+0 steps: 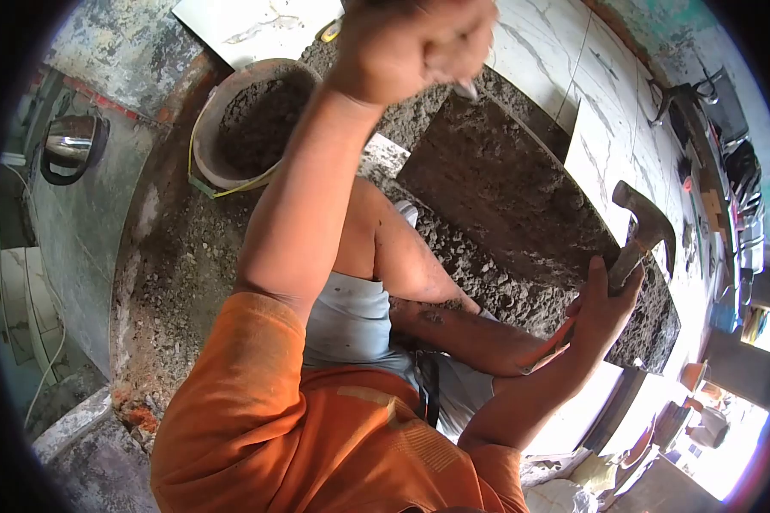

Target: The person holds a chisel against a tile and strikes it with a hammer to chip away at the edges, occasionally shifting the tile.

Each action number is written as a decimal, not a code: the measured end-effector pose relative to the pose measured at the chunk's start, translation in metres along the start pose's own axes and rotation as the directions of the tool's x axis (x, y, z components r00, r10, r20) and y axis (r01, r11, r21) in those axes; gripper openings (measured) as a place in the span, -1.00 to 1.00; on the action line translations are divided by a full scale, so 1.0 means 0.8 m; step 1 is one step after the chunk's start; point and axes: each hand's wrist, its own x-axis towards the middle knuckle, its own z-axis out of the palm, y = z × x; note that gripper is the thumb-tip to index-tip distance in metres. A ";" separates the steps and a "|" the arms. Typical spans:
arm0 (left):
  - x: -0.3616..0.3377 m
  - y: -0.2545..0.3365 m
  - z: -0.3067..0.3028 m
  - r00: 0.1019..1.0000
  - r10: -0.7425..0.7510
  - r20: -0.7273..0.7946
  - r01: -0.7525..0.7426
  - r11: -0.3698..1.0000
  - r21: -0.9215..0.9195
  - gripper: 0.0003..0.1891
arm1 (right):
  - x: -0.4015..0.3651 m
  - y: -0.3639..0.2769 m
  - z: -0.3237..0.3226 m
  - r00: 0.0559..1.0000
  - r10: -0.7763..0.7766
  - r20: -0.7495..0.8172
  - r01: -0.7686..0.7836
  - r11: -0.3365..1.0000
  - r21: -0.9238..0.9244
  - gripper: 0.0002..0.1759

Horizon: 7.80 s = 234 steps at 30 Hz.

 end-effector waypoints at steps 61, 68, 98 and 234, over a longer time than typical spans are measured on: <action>-0.030 -0.057 -0.008 0.946 -0.271 -0.178 0.324 0.811 0.487 -0.61 | 0.005 -0.046 -0.048 0.972 -0.115 0.204 0.138 0.985 -0.099 -0.44; -0.026 -0.074 -0.009 0.946 -0.256 -0.199 0.316 0.863 0.394 -0.58 | -0.032 -0.237 -0.053 0.499 -0.851 0.165 0.865 0.502 -0.023 -0.34; -0.046 -0.075 -0.002 0.918 -0.236 -0.320 0.347 0.869 0.352 -0.61 | -0.027 -0.293 -0.018 0.277 -0.863 0.423 0.955 0.297 -0.020 -0.50; -0.060 -0.089 -0.010 0.977 0.183 -0.105 -0.072 0.757 0.650 -0.25 | 0.087 -0.016 0.030 0.838 -0.530 0.133 0.502 0.842 0.197 -0.57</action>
